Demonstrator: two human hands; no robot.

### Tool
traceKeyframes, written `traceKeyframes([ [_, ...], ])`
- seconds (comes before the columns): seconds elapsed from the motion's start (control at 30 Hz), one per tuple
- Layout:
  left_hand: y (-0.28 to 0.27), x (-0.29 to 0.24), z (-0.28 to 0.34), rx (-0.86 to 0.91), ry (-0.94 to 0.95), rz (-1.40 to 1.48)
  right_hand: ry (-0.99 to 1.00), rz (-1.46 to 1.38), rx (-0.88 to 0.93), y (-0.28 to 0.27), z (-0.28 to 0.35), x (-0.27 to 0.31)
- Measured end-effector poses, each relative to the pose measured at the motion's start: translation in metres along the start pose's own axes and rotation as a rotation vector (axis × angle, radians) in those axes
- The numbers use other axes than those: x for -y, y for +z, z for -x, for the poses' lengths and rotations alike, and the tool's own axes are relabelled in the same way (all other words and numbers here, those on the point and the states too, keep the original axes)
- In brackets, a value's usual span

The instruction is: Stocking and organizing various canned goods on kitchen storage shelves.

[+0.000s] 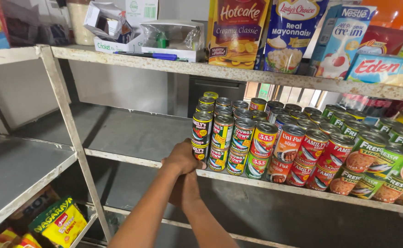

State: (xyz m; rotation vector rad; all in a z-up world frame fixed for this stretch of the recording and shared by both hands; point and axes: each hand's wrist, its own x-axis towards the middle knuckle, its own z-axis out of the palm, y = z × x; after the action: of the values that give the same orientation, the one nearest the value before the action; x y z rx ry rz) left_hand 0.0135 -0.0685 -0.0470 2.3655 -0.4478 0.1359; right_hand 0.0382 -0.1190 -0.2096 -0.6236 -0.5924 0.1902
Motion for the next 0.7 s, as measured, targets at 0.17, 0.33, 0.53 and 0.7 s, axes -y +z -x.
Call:
traceKeyframes([
  [0.17, -0.002, -0.006, 0.008, -0.019, -0.043, -0.022, 0.088, -0.120, 0.045, 0.038, 0.012, 0.018],
  [0.33, 0.000, -0.003, 0.010, -0.045, -0.084, 0.052, 0.112, -0.367, 0.008, 0.053, 0.011, 0.025],
  [0.53, -0.007, -0.017, 0.022, -0.079, -0.143, 0.039, 0.121, -0.269, 0.048, 0.031, 0.007, 0.017],
  [0.7, 0.000, -0.019, 0.040, -0.179, -0.141, 0.015, 0.022, 0.183, -0.045, 0.033, -0.003, 0.026],
])
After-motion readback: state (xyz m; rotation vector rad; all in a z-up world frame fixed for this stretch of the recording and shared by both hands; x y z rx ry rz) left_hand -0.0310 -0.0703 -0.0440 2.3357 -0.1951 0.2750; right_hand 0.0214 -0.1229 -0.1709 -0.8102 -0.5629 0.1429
